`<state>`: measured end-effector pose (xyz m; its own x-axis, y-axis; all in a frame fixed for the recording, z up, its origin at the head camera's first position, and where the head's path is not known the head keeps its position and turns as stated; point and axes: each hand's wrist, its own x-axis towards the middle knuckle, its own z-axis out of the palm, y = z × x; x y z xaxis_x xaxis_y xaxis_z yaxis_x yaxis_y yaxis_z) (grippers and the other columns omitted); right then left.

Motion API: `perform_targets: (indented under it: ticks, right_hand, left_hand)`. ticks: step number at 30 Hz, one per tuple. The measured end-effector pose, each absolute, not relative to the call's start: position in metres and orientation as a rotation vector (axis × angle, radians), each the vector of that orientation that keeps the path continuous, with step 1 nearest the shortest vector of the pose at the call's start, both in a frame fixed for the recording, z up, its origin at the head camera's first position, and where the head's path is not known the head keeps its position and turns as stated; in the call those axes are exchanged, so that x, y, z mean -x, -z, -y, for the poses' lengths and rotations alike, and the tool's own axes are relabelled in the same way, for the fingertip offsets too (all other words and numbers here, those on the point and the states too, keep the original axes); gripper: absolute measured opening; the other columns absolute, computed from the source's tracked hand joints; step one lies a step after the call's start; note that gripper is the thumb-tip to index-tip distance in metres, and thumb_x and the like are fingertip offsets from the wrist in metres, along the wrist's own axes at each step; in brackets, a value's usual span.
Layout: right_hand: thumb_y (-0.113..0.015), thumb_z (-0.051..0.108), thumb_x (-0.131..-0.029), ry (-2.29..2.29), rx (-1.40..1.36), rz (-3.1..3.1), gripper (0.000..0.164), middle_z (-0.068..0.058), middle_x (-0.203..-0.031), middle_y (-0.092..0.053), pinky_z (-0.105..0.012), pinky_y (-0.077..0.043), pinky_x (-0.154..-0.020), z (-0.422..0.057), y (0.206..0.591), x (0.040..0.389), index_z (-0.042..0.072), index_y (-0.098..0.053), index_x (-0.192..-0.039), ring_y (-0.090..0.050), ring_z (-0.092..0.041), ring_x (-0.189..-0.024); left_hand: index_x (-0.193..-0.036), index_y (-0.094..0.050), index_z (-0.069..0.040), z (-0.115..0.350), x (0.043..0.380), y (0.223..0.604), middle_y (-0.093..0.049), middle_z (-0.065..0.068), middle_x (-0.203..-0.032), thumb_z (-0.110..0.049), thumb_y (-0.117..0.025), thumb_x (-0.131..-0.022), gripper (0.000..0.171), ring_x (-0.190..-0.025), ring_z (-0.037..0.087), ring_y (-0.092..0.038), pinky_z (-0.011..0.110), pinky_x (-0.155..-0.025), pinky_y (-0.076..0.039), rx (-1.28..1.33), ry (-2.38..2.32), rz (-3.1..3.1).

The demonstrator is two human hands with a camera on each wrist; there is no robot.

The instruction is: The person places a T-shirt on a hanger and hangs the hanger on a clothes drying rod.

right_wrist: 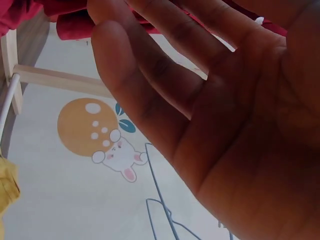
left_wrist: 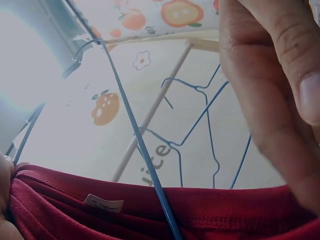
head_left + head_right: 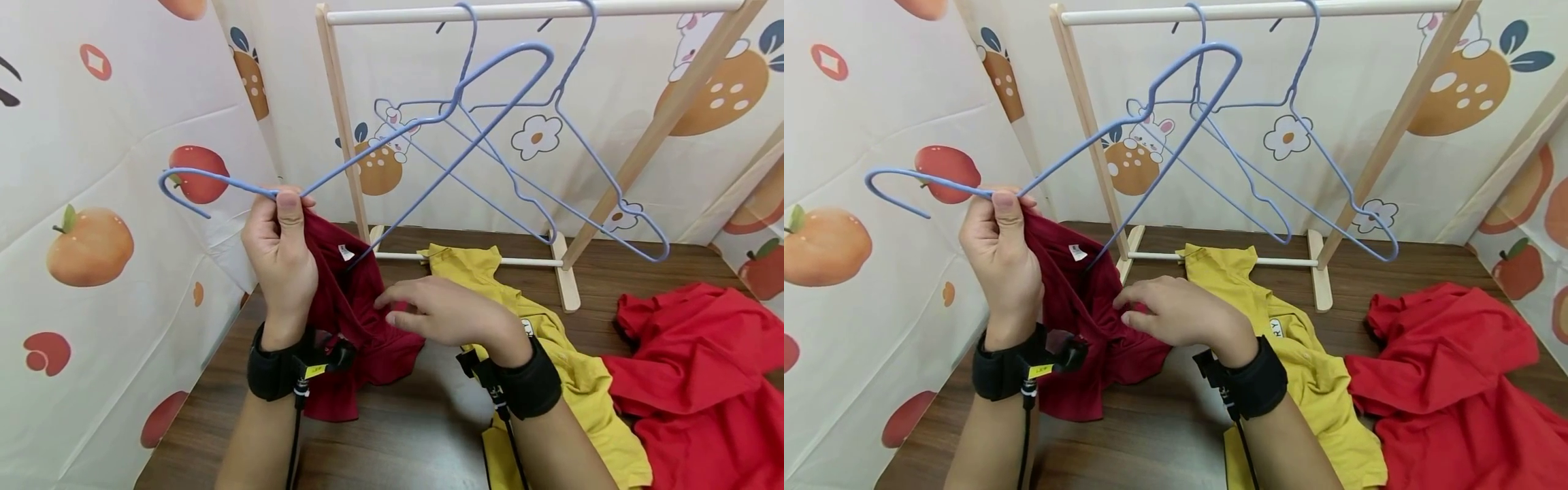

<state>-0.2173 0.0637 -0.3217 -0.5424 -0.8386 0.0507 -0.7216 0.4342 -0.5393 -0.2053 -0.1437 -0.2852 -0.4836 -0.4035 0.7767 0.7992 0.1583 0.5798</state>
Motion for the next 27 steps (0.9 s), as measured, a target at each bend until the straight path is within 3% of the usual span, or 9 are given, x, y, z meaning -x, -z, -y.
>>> perform_targets:
  ticks: [3, 7, 12, 18, 23, 27]
  right_hand:
    - [-0.054, 0.026, -0.106, 0.763, 1.304, -2.478, 0.032, 0.001, -0.131, -0.069, -0.039, -0.052, -0.098, -0.066, 0.322, 0.219, 0.015, -0.067, -0.134, -0.065, -0.013, -0.114]
    - [-0.054, 0.026, -0.106, 0.815, 1.230, -2.503, 0.031, 0.004, -0.114, -0.072, -0.034, -0.051, -0.081, -0.075, 0.321, 0.223, 0.017, -0.068, -0.133, -0.061, -0.011, -0.088]
    - [-0.056, 0.025, -0.106, 0.926, 1.149, -2.577, 0.027, 0.005, -0.108, -0.072, -0.032, -0.051, -0.079, -0.095, 0.315, 0.228, 0.018, -0.072, -0.127, -0.060, -0.011, -0.087]
    - [-0.061, 0.029, -0.104, 1.046, 1.068, -2.750, 0.018, 0.005, -0.077, -0.062, -0.030, -0.042, -0.065, -0.116, 0.307, 0.232, 0.023, -0.077, -0.100, -0.052, -0.014, -0.069]
    - [-0.066, 0.034, -0.100, 1.077, 0.992, -2.922, 0.017, 0.007, -0.079, -0.069, -0.032, -0.048, -0.071, -0.130, 0.302, 0.228, 0.025, -0.077, -0.090, -0.058, -0.013, -0.077]
    - [-0.078, 0.033, -0.091, 1.067, 1.024, -2.946, 0.013, 0.007, -0.075, -0.068, -0.028, -0.049, -0.066, -0.134, 0.301, 0.226, 0.023, -0.073, -0.086, -0.059, -0.012, -0.073]
  left_hand:
    - [-0.090, -0.067, -0.010, 0.146, 0.206, 0.284, -0.064, -0.005, -0.085, -0.033, -0.059, -0.101, 0.027, -0.077, 0.011, -0.050, 0.024, -0.072, -0.039, 0.406, 1.528, 1.433]
    - [-0.089, -0.068, -0.008, 0.152, 0.207, 0.283, -0.063, -0.005, -0.083, -0.031, -0.060, -0.101, 0.027, -0.076, 0.012, -0.052, 0.024, -0.071, -0.042, 0.411, 1.517, 1.431]
    - [-0.090, -0.067, -0.002, 0.160, 0.209, 0.283, -0.062, -0.005, -0.083, -0.032, -0.061, -0.101, 0.033, -0.074, 0.013, -0.053, 0.023, -0.067, -0.041, 0.449, 1.498, 1.475]
    - [-0.093, -0.060, 0.016, 0.166, 0.209, 0.284, -0.062, -0.009, -0.084, -0.030, -0.059, -0.103, 0.047, -0.070, 0.009, -0.044, 0.022, -0.064, -0.032, 0.481, 1.450, 1.573]
    - [-0.094, -0.059, 0.017, 0.167, 0.209, 0.285, -0.063, -0.010, -0.086, -0.023, -0.057, -0.104, 0.041, -0.071, 0.010, -0.042, 0.023, -0.065, -0.031, 0.496, 1.457, 1.632]
    - [-0.096, -0.060, 0.016, 0.168, 0.209, 0.285, -0.063, -0.010, -0.087, -0.021, -0.056, -0.105, 0.038, -0.074, 0.010, -0.045, 0.023, -0.066, -0.033, 0.484, 1.451, 1.659]
